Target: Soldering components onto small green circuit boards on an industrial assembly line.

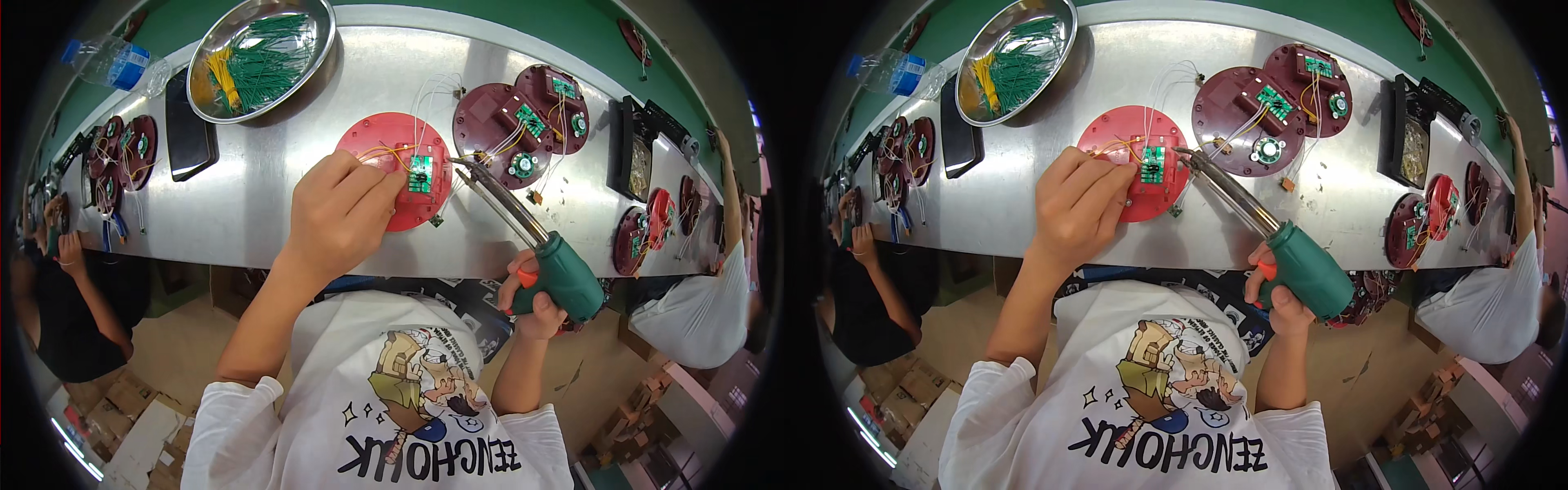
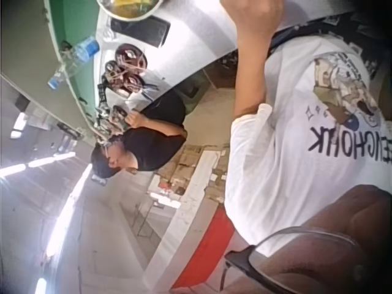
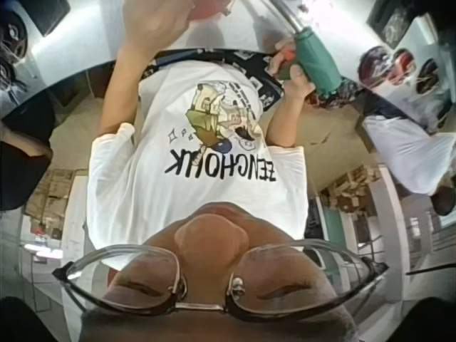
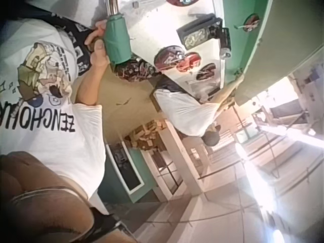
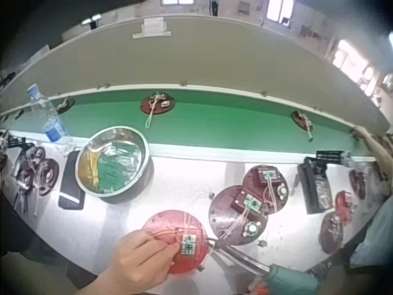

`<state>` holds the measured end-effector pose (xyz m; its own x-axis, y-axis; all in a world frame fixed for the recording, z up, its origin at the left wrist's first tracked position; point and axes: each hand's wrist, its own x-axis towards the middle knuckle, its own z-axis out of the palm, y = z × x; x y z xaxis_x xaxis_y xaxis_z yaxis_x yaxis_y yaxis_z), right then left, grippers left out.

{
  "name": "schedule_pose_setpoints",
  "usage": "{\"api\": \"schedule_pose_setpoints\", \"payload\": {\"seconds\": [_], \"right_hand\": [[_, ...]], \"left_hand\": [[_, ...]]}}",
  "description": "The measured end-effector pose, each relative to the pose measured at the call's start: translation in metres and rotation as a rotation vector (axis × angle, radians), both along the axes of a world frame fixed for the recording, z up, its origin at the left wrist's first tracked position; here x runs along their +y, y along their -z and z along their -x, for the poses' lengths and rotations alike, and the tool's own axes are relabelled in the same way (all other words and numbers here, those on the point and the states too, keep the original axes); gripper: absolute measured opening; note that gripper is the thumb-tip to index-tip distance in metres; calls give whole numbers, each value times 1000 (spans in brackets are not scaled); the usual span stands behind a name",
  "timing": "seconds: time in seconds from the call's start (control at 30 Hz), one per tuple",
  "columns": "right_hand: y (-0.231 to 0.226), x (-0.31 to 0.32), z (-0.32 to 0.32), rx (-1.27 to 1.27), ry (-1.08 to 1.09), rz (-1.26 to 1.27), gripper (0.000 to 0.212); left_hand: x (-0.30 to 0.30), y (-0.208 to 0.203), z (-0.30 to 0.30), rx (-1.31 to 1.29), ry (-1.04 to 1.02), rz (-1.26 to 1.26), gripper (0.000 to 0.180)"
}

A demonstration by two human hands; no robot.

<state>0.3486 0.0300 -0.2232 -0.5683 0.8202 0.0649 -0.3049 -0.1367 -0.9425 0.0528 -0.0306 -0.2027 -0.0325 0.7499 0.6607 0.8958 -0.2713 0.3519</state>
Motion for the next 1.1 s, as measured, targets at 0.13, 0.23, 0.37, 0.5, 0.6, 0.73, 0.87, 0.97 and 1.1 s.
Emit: {"api": "schedule_pose_setpoints", "payload": {"seconds": [0.13,0.23,0.37,0.5,0.6,0.73,0.87,0.97,1.1], "right_hand": [[-1,-2,2,26,19,8,52],[-4,0,1,87,48,22,51],[-8,6,-1,198,125,17,49],[-9,28,-14,340,295,-90,46],[-1,47,-20,293,497,-114,43],[-9,50,-13,224,683,-10,41],[-5,51,-15,182,716,-17,42],[-8,47,-12,197,715,-36,42],[-11,46,-10,184,768,-21,41]], "left_hand": [[-1,3,1,17,-24,-12,29],[-5,-5,-2,12,-90,79,36],[1,-38,-5,-45,-161,55,52],[21,-51,7,80,54,402,59],[42,-72,26,64,169,299,48],[96,-100,38,204,-93,166,50],[153,-88,18,341,-148,209,51],[161,-58,-17,209,-31,420,68],[145,-55,-36,158,80,681,60]]}}
